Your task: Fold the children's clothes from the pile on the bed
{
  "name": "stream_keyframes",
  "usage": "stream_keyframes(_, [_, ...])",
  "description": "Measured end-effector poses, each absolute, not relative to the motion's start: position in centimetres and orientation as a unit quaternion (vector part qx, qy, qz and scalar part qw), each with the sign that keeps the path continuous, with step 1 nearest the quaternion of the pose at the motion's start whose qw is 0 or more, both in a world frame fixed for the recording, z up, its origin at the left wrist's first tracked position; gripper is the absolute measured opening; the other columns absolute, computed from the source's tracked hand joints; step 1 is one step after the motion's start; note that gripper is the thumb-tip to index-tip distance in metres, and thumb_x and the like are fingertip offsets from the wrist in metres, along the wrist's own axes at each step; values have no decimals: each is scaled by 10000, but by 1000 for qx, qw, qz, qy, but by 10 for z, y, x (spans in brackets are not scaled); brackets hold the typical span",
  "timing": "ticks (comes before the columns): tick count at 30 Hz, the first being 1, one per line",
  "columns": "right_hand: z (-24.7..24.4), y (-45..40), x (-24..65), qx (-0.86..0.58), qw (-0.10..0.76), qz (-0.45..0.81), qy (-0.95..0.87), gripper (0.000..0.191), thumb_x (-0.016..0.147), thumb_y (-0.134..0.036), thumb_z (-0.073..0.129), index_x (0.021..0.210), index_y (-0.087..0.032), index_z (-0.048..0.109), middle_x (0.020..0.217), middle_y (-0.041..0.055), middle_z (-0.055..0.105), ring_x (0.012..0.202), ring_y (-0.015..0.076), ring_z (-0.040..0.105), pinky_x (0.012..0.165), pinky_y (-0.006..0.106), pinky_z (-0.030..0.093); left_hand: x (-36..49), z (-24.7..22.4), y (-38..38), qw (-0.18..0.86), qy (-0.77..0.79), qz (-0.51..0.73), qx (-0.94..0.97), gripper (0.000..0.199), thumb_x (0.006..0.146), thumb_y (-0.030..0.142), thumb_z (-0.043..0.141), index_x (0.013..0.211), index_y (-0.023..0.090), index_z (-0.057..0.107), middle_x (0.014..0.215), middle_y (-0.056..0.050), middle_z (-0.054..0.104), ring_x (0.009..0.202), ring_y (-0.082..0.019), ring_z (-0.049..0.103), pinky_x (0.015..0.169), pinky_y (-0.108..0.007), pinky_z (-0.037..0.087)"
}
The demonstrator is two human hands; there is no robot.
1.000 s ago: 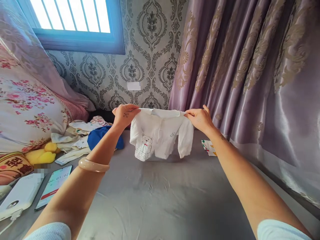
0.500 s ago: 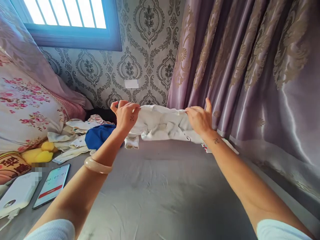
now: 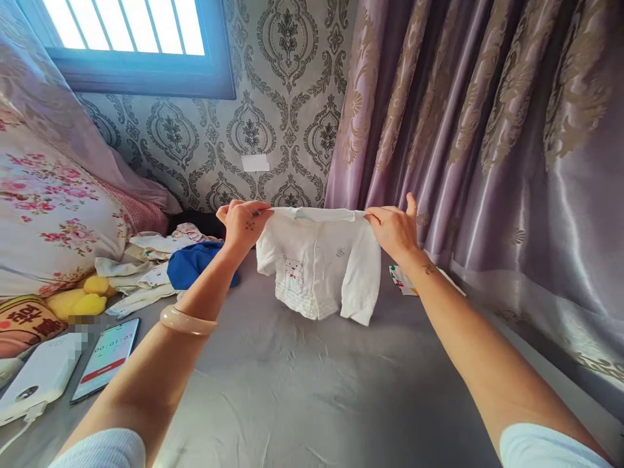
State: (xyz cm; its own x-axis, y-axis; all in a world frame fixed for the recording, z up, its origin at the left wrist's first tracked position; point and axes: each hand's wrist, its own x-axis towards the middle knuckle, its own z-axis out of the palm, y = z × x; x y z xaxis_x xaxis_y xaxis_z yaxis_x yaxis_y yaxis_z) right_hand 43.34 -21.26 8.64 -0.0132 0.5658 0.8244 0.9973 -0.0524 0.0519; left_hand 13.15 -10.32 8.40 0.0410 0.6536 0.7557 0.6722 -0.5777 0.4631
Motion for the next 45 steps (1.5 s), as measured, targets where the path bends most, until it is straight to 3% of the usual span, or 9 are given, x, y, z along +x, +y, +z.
stream_keyframes(9, [97, -233, 419, -624, 322, -356, -617, 287, 968, -286, 465, 960, -238, 748, 837, 19, 752, 834, 200, 684, 1131, 547, 169, 116, 93, -125, 15, -461, -532, -710, 267, 790, 404, 580, 898, 230, 751, 806, -19, 722, 1007, -252, 587, 1022, -466, 254])
stream_keyframes(14, [107, -256, 413, -619, 357, -294, -635, 295, 966, -353, 479, 979, -219, 741, 789, 21, 741, 743, 187, 672, 997, 479, 385, 104, 104, -147, 13, -436, -553, -709, 258, 808, 371, 572, 901, 199, 741, 773, -3, 696, 924, -210, 625, 1020, -458, 308])
stream_keyframes(16, [113, -266, 409, -609, 381, -248, -650, 307, 962, -391, 484, 993, -214, 733, 807, 37, 741, 724, 188, 664, 840, 389, 470, 97, 108, -154, -8, -409, -566, -716, 243, 811, 344, 574, 902, 193, 741, 760, 0, 690, 839, -178, 634, 962, -408, 386])
stream_keyframes(19, [123, -282, 403, -589, 416, -218, -658, 326, 957, -423, 482, 1000, -206, 722, 825, 59, 736, 718, 190, 654, 677, 308, 468, 88, 114, -166, -40, -357, -587, -726, 251, 819, 313, 572, 950, 174, 734, 790, -15, 693, 746, -140, 610, 793, -304, 465])
stream_keyframes(28, [125, -293, 394, -579, 429, -221, -658, 304, 954, -360, 463, 1050, -200, 702, 802, 45, 713, 654, 163, 601, 622, 275, 434, 69, 124, -186, -92, -315, -601, -729, 288, 842, 338, 611, 994, 119, 722, 699, 6, 580, 549, -56, 424, 537, -196, 341])
stream_keyframes(32, [87, -261, 411, -599, 385, -113, -693, 285, 917, -320, 494, 1024, -182, 720, 818, 32, 733, 677, 159, 622, 650, 263, 450, 67, 86, -150, -138, -349, -495, -783, 346, 818, 437, 602, 963, 155, 741, 685, -8, 631, 575, -113, 498, 531, -224, 382])
stream_keyframes(36, [21, -221, 427, -644, 321, -18, -694, 275, 898, -301, 495, 951, -183, 737, 866, 42, 751, 758, 178, 655, 693, 261, 456, 77, 14, -103, -204, -382, -376, -819, 413, 782, 478, 555, 935, 144, 745, 809, -45, 716, 703, -187, 608, 607, -255, 451])
stream_keyframes(39, [-26, -200, 430, -680, 245, 33, -690, 287, 914, -275, 467, 975, -187, 733, 949, 62, 752, 846, 198, 663, 745, 271, 453, 90, -41, -80, -218, -433, -303, -820, 423, 751, 450, 518, 911, 133, 748, 752, -55, 709, 692, -198, 609, 619, -267, 446])
stream_keyframes(45, [-63, -180, 430, -721, 179, 73, -665, 312, 956, -301, 430, 1085, -218, 701, 1091, 61, 731, 1001, 207, 643, 821, 264, 436, 105, -94, -58, -233, -473, -276, -803, 453, 759, 455, 482, 956, 148, 751, 737, -49, 704, 669, -191, 602, 594, -261, 427])
